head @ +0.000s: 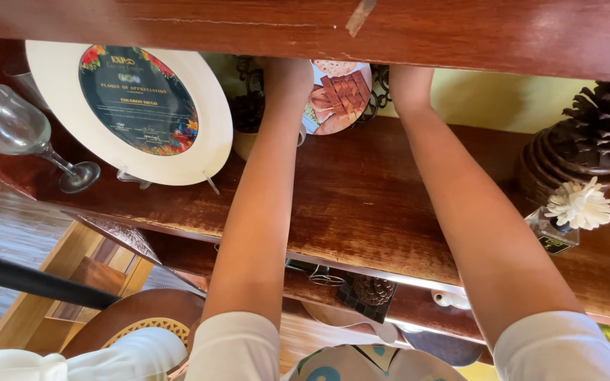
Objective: Cleaning and organizing various decorative items on a shelf and side table.
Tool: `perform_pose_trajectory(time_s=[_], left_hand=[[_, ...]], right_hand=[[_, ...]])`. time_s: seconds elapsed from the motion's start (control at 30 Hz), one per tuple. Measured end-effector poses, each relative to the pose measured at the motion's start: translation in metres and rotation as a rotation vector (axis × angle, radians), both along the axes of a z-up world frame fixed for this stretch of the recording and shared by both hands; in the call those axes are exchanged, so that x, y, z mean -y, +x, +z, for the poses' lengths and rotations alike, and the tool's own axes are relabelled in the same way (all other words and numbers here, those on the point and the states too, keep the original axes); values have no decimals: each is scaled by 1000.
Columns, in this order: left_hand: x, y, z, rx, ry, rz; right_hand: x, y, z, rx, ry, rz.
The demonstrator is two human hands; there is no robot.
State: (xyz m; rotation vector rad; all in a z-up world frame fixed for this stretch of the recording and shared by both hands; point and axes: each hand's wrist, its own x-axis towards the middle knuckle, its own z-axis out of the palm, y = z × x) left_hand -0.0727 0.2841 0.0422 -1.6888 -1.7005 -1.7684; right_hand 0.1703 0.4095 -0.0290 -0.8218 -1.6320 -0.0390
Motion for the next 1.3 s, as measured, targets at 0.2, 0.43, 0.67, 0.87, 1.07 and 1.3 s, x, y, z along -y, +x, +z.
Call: perform_pose_trajectory(time_s=[0.2,0.43,0.67,0.87,1.07,1.3], left_hand=[[-7,-4,-3,74,-40,-2],[-39,-18,-26,38,52,-17],[-29,-12,-13,18,14,-8],[-21,-14,-8,4,-24,60],[-26,-19,-15,-160,193,135],[-3,-8,3,-4,74,-2]], right_hand=[[22,-3,14,349,103,-348],[130,6,80,221,28,19],[134,12,78,287,-102,226],[122,-5,69,209,-48,223],[123,-4,67,224,39,179],[144,-2,79,178,-169,271]])
